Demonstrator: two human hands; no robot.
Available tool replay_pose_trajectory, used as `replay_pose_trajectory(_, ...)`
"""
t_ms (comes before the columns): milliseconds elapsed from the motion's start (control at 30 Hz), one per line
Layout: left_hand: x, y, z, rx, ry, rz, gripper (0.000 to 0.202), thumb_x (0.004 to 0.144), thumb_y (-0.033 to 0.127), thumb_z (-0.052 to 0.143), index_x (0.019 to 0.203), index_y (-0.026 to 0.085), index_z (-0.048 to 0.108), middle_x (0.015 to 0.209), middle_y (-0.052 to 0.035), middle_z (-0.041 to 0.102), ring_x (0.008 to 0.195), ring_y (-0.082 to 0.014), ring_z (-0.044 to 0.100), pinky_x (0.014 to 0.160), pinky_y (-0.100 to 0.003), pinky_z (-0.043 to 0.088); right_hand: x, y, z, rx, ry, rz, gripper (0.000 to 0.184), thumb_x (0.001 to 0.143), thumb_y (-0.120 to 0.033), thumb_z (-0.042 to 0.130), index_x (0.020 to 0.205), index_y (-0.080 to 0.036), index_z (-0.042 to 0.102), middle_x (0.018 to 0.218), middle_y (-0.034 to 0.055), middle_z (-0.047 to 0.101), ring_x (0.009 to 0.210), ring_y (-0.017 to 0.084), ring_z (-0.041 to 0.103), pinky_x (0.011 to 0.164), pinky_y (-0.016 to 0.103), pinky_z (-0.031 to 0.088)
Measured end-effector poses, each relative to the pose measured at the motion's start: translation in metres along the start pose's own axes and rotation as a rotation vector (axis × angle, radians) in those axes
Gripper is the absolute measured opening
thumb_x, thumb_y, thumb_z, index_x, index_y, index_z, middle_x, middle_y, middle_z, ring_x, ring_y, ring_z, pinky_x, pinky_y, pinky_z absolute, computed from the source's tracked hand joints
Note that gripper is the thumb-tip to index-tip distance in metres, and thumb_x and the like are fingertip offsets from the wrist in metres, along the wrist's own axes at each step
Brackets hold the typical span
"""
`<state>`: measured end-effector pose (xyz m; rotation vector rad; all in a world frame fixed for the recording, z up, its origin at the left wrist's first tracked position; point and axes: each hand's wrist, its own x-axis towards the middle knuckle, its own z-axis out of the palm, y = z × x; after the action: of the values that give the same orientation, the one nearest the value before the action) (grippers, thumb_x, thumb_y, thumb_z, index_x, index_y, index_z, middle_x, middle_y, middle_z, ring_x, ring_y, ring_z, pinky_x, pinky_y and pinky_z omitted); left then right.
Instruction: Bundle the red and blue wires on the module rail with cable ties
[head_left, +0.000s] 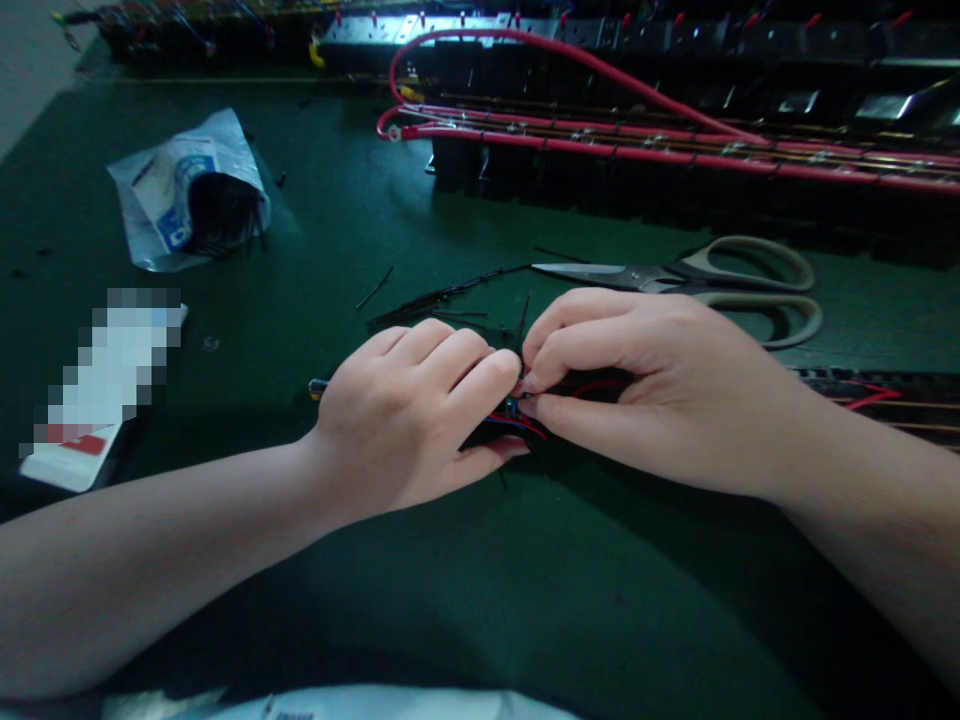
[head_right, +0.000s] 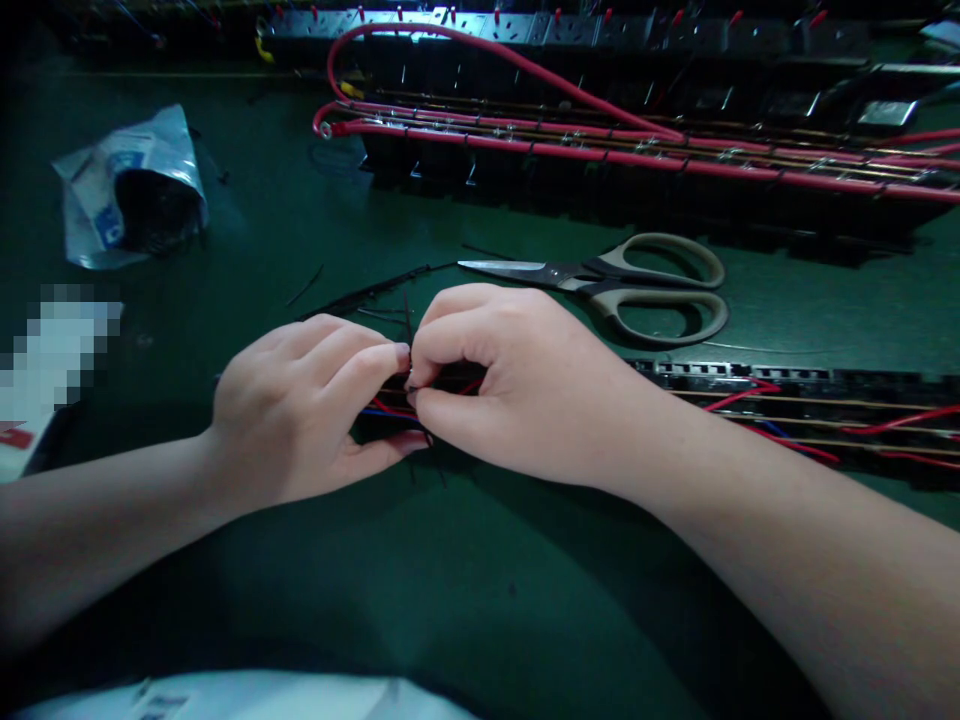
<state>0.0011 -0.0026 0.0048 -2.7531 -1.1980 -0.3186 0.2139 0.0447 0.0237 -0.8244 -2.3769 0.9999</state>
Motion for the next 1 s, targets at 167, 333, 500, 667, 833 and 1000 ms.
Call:
replay_pose_trajectory(167,0.0000,0.0003,0.0005,0.009,0.007,-0.007,0.030,0.090,0.045,0.059,0.105,0.020,0.061,0.097,-0.0074,0.069,0.087,-0.0242,0.063,0.069,-0.037,0.048,0.0006,0.0000,0.0002,-0.004,0.004,0.003,0.014,0.078,-0.008,0.064,0.071,-0.017,0.072,0.082,0.0033,0.070,0.070,0.013,0.061,0.061,0.026,0.047)
replay_pose_trajectory(333,0.0004,0.0004,0.0007,0.009,0.014,0.000,0.029,0.092,0.046,0.056,0.104,0.020,0.059,0.097,-0.0068,0.069,0.086,-0.0243,0.063,0.068,-0.038,0.047,0.0014,0.0009,0.0017,0.002,0.013,0.003,0.015,0.077,-0.007,0.064,0.070,-0.017,0.072,0.082,0.0031,0.069,0.070,0.013,0.060,0.061,0.026,0.047)
replay_pose_trajectory(500,0.0008,0.0008,0.0019,0.029,0.037,0.004,0.027,0.091,0.044,0.057,0.103,0.020,0.058,0.095,-0.0059,0.069,0.084,-0.0241,0.063,0.067,-0.037,0.046,0.0002,0.0001,0.0017,0.004,0.009,0.005,0.014,0.076,-0.006,0.063,0.070,-0.015,0.072,0.082,0.0037,0.069,0.070,0.012,0.060,0.061,0.025,0.046)
replay_pose_trajectory(667,0.0007,0.0023,0.0034,0.024,0.040,-0.009,0.025,0.089,0.042,0.058,0.103,0.021,0.059,0.094,-0.0061,0.069,0.084,-0.0244,0.062,0.068,-0.038,0.046,0.0014,-0.0018,0.0004,0.020,0.009,0.018,0.012,0.075,-0.007,0.064,0.070,-0.014,0.073,0.081,0.0046,0.069,0.070,0.012,0.061,0.061,0.025,0.045)
replay_pose_trajectory(833,0.0002,0.0031,0.0047,0.030,0.047,-0.004,0.029,0.088,0.041,0.059,0.107,0.020,0.058,0.095,-0.0065,0.068,0.086,-0.0250,0.062,0.070,-0.038,0.046,0.0005,0.0004,0.0006,0.011,0.019,0.002,0.014,0.076,-0.007,0.064,0.069,-0.015,0.073,0.081,0.0040,0.069,0.069,0.012,0.060,0.060,0.025,0.045)
replay_pose_trajectory(1000,0.0004,0.0029,0.0041,0.039,0.054,-0.006,0.028,0.089,0.045,0.059,0.103,0.020,0.057,0.093,-0.0053,0.068,0.084,-0.0241,0.062,0.069,-0.038,0.046,0.0006,-0.0001,0.0017,0.000,0.019,-0.008,0.013,0.077,-0.007,0.064,0.069,-0.014,0.072,0.081,0.0037,0.069,0.068,0.012,0.060,0.059,0.024,0.045)
